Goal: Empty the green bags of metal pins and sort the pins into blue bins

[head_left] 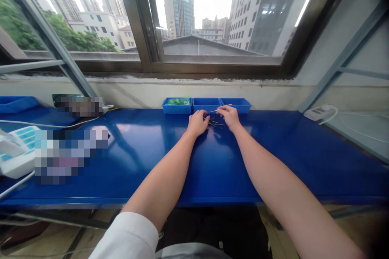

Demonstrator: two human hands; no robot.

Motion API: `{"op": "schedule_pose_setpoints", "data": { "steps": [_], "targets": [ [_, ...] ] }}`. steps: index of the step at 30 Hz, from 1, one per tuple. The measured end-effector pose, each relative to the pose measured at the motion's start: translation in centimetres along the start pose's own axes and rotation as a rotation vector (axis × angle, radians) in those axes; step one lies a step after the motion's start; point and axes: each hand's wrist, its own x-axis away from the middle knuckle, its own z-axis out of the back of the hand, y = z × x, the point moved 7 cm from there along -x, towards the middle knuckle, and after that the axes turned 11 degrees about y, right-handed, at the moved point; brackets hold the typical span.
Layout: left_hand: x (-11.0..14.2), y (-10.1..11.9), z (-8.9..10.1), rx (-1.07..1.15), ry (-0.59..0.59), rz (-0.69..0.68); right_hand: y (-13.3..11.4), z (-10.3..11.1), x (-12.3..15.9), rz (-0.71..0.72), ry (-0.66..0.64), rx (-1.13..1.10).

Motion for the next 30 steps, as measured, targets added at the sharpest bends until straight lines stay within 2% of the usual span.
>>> {"op": "schedule_pose_setpoints", "data": {
  "steps": [4,7,11,17,24,26,30],
  "targets": [
    [0.0,-0.4,-0.1,-0.026,0.000,0.024,0.4,1.6,-0.9,0.077,0.163,0.146],
    [0.0,-0.5,-0.2,-0.043,-0.017,0.034,0.2,2.1,-1.0,0.135,0.206,0.310],
    [0.1,-0.5,-0.3,-0.054,-0.039,0.042,-0.4,2.1,-0.7,0.170,0.213,0.486],
    [0.1,-0.5,-0.4,-0.084,-0.073,0.057,0.4,2.1,-0.7,0.053,0.212,0.619],
    [0.3,-0.5,-0.9,-0.130,-0.115,0.040,1.4,1.3,-0.8,0.041,0.103,0.682],
    [0.3,-0.6,-1.0,-0.141,-0.117,0.033,0.9,1.2,-0.7,0.077,0.110,0.694],
    [0.4,-0.5,-1.1,-0.153,-0.123,0.019,-0.9,1.1,-0.4,0.263,0.168,0.668]
  ]
}}
